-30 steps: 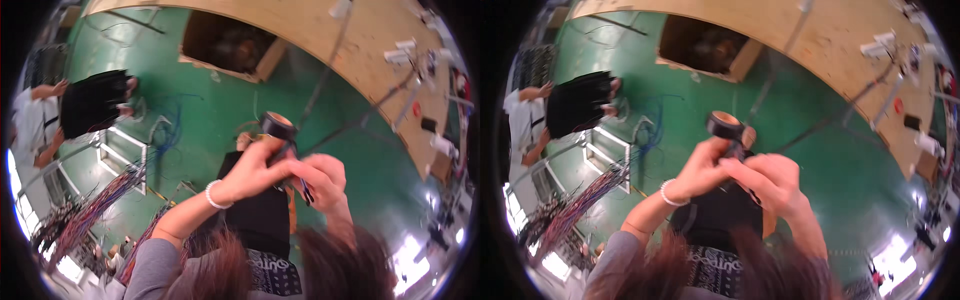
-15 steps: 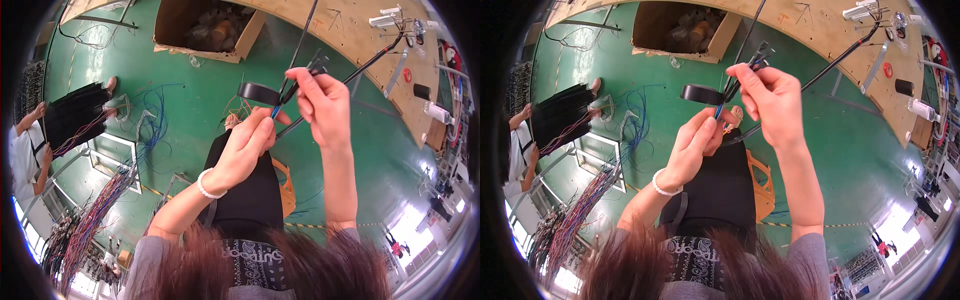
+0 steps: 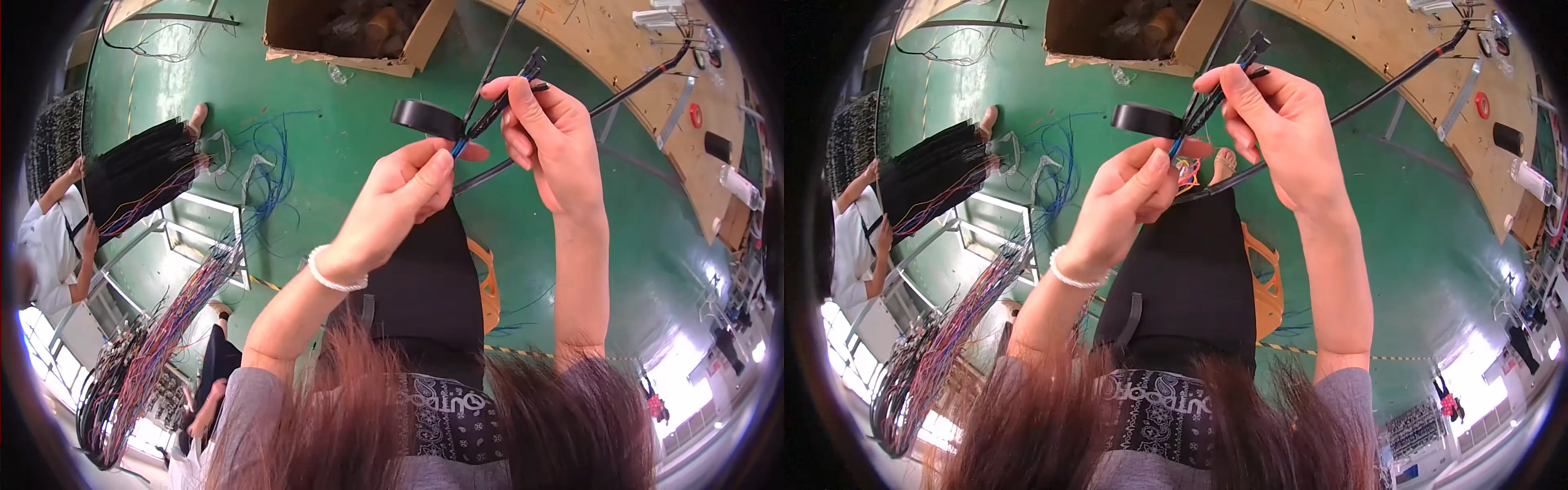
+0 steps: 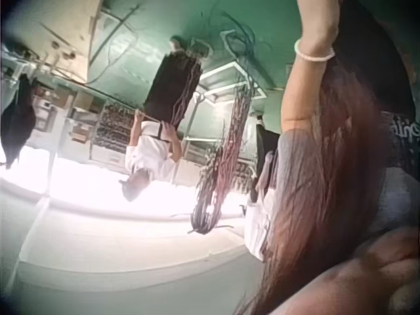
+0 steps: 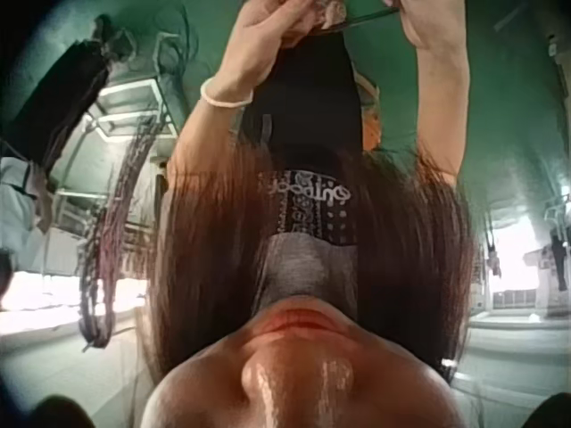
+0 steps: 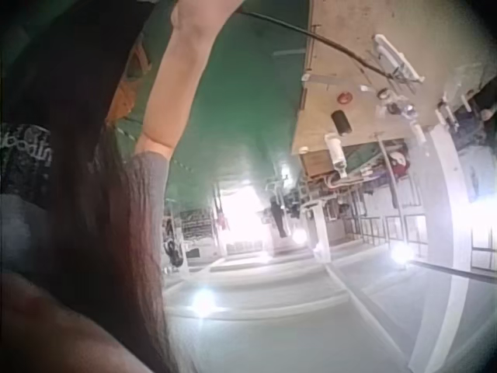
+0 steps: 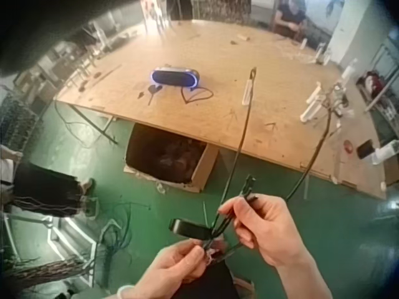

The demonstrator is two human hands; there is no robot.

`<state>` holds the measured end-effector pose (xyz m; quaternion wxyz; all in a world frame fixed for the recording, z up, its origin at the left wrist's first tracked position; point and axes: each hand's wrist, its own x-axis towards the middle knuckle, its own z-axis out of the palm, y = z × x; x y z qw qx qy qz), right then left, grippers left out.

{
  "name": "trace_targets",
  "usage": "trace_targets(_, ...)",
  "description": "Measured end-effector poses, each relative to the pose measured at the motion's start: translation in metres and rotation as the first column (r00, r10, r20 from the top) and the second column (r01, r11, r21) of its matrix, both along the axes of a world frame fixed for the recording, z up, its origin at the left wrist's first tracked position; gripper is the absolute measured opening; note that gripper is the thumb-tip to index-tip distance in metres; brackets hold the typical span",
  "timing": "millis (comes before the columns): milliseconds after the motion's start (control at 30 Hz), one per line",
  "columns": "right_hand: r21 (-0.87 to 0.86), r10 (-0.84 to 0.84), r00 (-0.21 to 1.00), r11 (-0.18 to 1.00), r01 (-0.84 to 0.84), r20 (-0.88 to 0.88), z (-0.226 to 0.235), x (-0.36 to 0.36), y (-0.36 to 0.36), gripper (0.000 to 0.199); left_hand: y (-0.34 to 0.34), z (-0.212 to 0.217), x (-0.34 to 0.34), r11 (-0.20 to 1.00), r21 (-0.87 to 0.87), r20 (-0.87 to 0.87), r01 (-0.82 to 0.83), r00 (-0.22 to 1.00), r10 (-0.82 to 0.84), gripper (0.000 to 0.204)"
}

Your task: Wrapping bundles of electrical wires with tape to form harnesses and hanging them on a rack.

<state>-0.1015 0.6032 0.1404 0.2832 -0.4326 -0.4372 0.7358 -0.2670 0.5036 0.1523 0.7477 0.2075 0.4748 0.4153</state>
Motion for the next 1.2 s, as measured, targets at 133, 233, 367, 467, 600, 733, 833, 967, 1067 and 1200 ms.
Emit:
trace_targets(133, 0.096, -0.103, 0.991, 0.991, 0.095, 0.084, 0.001, -0.026, 0.001, 0.024, -0.014, -0.012, 0.034, 0.966, 0.149, -0.308, -0.209, 0.919, 0.246, 0.02)
trace_targets(233, 0.241, -0.165, 0.973, 0.963, 0.123, 0.162, -0.003, -0.038, 0.0, 0.022, -0.019, -0.017, 0.042, 0.955, 0.192, -0.415, -0.226, 0.863, 0.288, 0.02)
trace_targets(367, 0.466, -0.17, 0.887, 0.883, -0.056, 0.43, -0.008, -0.04, 0.001, 0.017, -0.011, -0.015, 0.034, 0.967, 0.038, -0.211, -0.253, 0.943, 0.255, 0.023)
trace_targets(467, 0.294, -0.085, 0.996, 0.952, 0.088, -0.022, -0.012, -0.022, -0.01, 0.039, -0.007, -0.002, 0.019, 0.968, -0.102, -0.024, -0.23, 0.973, 0.229, 0.027)
trace_targets(600, 0.049, -0.099, 0.967, 0.992, 0.113, -0.236, -0.057, -0.005, -0.054, 0.053, 0.0, 0.016, 0.017, 0.962, -0.226, 0.135, -0.155, 0.973, 0.188, 0.028)
trace_targets(733, 0.004, 0.132, 0.833, 0.988, -0.154, -0.538, -0.065, -0.014, -0.042, 0.049, 0.002, 0.02, 0.019, 0.961, -0.248, 0.164, -0.119, 0.973, 0.163, 0.027)
trace_targets(833, 0.129, 0.074, 0.919, 0.991, -0.025, -0.388, -0.069, -0.008, -0.046, 0.036, -0.001, 0.009, 0.016, 0.989, -0.101, -0.029, -0.11, 0.994, 0.108, 0.026)
trace_targets(967, 0.28, -0.147, 0.989, 0.949, 0.146, -0.016, -0.025, 0.01, -0.083, 0.025, -0.007, -0.008, 0.025, 0.948, 0.318, -0.55, 0.018, 0.818, 0.169, 0.017)
trace_targets(1067, 0.424, -0.211, 0.94, 0.902, 0.083, 0.266, 0.026, 0.007, -0.095, 0.027, -0.012, -0.002, 0.031, 0.835, 0.392, -0.908, 0.386, 0.309, 0.283, 0.01)
trace_targets(1200, 0.593, -0.252, 0.716, 0.757, -0.274, 0.651, 0.07, -0.03, -0.083, 0.035, -0.035, -0.024, 0.038, 0.835, 0.445, -0.832, 0.324, 0.495, 0.251, 0.016)
